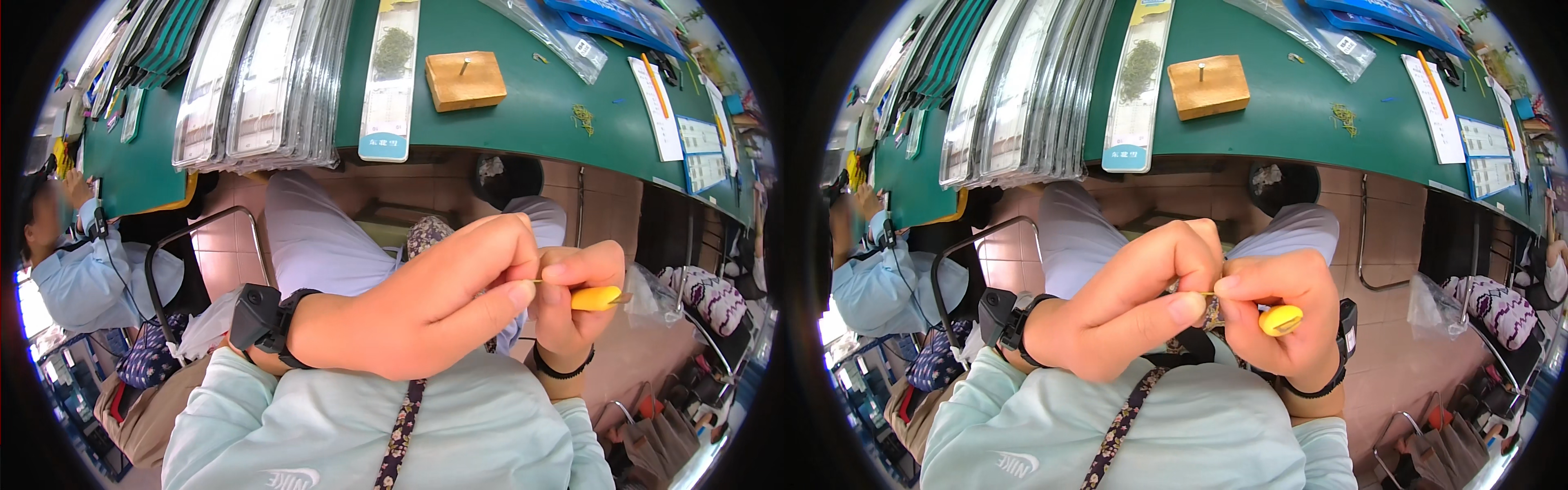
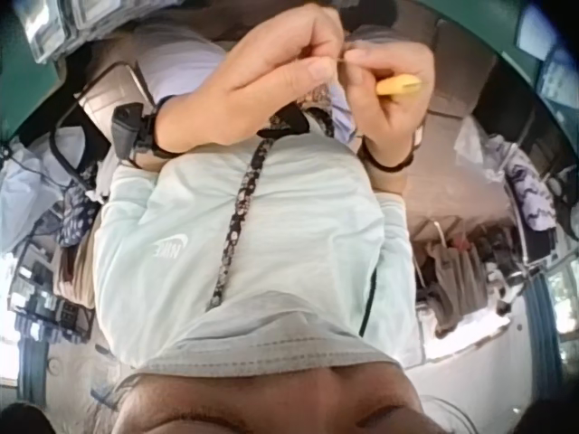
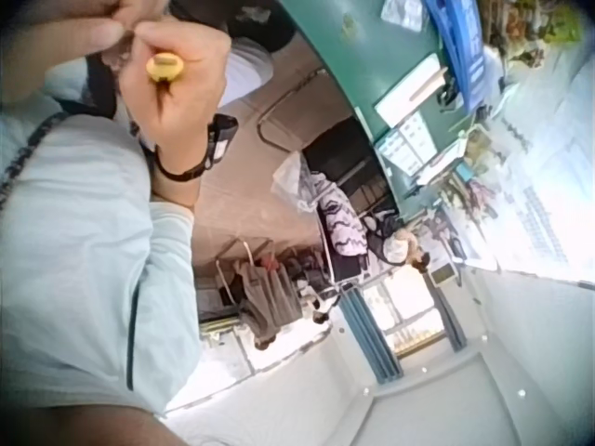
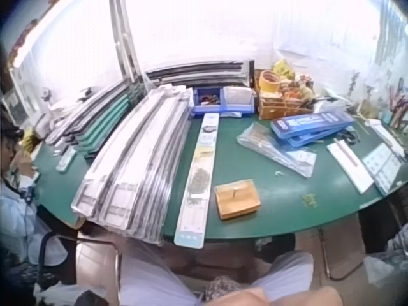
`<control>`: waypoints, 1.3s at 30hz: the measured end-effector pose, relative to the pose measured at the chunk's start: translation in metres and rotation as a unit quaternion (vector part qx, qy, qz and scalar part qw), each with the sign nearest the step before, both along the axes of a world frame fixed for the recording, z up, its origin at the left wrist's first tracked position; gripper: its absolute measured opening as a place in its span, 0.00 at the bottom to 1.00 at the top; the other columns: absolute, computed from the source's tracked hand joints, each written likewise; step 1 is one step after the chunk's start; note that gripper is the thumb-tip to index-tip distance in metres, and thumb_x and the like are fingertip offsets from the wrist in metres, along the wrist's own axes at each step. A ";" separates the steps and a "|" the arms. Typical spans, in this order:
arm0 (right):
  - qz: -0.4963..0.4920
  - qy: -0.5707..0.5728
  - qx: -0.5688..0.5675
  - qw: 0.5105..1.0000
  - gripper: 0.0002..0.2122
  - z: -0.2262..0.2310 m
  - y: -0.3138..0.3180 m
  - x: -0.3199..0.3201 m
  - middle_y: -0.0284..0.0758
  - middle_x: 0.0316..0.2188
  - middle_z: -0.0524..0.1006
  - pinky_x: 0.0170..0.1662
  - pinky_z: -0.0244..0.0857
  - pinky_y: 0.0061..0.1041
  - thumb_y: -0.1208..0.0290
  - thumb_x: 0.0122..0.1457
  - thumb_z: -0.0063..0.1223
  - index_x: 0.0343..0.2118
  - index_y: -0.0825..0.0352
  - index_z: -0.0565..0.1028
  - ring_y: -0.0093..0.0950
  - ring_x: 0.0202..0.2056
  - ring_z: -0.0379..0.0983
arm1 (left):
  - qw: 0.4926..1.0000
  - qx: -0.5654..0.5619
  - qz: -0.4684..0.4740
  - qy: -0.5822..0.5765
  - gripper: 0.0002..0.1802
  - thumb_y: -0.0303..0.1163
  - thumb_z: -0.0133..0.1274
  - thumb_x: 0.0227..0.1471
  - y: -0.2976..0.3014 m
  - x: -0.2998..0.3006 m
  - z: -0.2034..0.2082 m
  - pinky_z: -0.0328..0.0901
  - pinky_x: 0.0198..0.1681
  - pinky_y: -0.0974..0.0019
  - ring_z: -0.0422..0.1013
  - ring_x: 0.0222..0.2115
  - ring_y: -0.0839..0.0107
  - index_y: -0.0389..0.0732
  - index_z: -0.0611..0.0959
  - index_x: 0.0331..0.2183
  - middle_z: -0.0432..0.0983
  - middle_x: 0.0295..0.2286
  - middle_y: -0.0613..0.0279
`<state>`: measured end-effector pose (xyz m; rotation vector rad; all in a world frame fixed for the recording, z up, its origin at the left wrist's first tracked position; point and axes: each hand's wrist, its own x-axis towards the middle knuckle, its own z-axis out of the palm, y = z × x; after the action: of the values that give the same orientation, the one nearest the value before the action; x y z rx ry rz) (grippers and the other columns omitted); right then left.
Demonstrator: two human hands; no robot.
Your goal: The recorder is using a small tool to assemble or manipulate small electronic components at a workbench.
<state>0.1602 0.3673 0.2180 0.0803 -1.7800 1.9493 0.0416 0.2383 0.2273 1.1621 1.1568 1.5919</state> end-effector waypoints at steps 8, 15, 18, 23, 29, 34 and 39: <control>-0.222 -0.139 0.080 0.962 0.04 -0.032 0.046 0.031 0.31 0.19 0.65 0.21 0.53 0.16 0.80 0.57 0.43 0.34 0.69 0.63 0.16 0.18 0.58 | 0.994 -0.074 0.073 -0.019 0.04 0.27 0.38 0.55 -0.015 -0.016 0.005 0.54 0.37 0.72 0.56 0.29 0.74 0.38 0.64 0.30 0.60 0.28 0.61; -0.236 -0.379 0.304 0.842 0.07 -0.081 0.081 0.045 0.40 0.19 0.69 0.24 0.59 0.27 0.70 0.57 0.47 0.32 0.69 0.67 0.33 0.19 0.65 | 0.964 -0.198 0.102 0.146 0.02 0.24 0.40 0.54 -0.035 -0.019 -0.014 0.57 0.37 0.71 0.61 0.30 0.73 0.36 0.67 0.30 0.60 0.29 0.61; -0.198 -0.399 0.386 0.808 0.09 -0.113 0.101 0.047 0.45 0.21 0.72 0.27 0.61 0.34 0.68 0.56 0.49 0.33 0.69 0.67 0.43 0.24 0.68 | 0.951 -0.204 0.121 0.197 0.01 0.23 0.42 0.54 -0.038 -0.019 -0.010 0.59 0.37 0.71 0.62 0.30 0.73 0.35 0.68 0.30 0.61 0.29 0.61; -0.132 -0.408 0.500 0.752 0.08 -0.165 0.129 0.031 0.47 0.23 0.73 0.29 0.63 0.40 0.68 0.54 0.50 0.31 0.68 0.67 0.47 0.28 0.69 | 0.955 -0.216 0.149 0.136 0.02 0.23 0.45 0.53 -0.046 -0.014 -0.014 0.59 0.36 0.73 0.62 0.30 0.74 0.35 0.68 0.29 0.62 0.29 0.62; -0.113 -0.415 0.528 0.732 0.09 -0.209 0.155 0.005 0.47 0.26 0.73 0.32 0.64 0.41 0.66 0.53 0.51 0.29 0.67 0.69 0.47 0.30 0.70 | 0.967 -0.191 0.161 0.046 0.03 0.23 0.47 0.51 -0.051 -0.010 -0.007 0.59 0.37 0.73 0.62 0.29 0.75 0.35 0.69 0.29 0.62 0.28 0.64; -0.076 -0.490 0.534 0.685 0.12 -0.237 0.177 -0.017 0.45 0.28 0.74 0.35 0.64 0.41 0.62 0.52 0.52 0.31 0.66 0.70 0.45 0.33 0.71 | 0.961 -0.192 0.174 0.093 0.03 0.22 0.47 0.51 -0.053 -0.007 -0.015 0.60 0.37 0.72 0.62 0.29 0.75 0.35 0.70 0.28 0.63 0.27 0.64; -0.092 -0.497 0.542 0.671 0.13 -0.244 0.187 -0.021 0.42 0.30 0.75 0.36 0.66 0.39 0.59 0.52 0.52 0.34 0.64 0.72 0.43 0.35 0.71 | 0.953 -0.182 0.170 0.171 0.03 0.21 0.48 0.49 -0.055 -0.008 -0.022 0.60 0.35 0.71 0.63 0.29 0.71 0.34 0.70 0.28 0.63 0.27 0.61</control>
<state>0.1394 0.5538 -0.0264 -0.8850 -3.2155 0.3976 0.0337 0.1829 0.2048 1.0527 1.8766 1.3622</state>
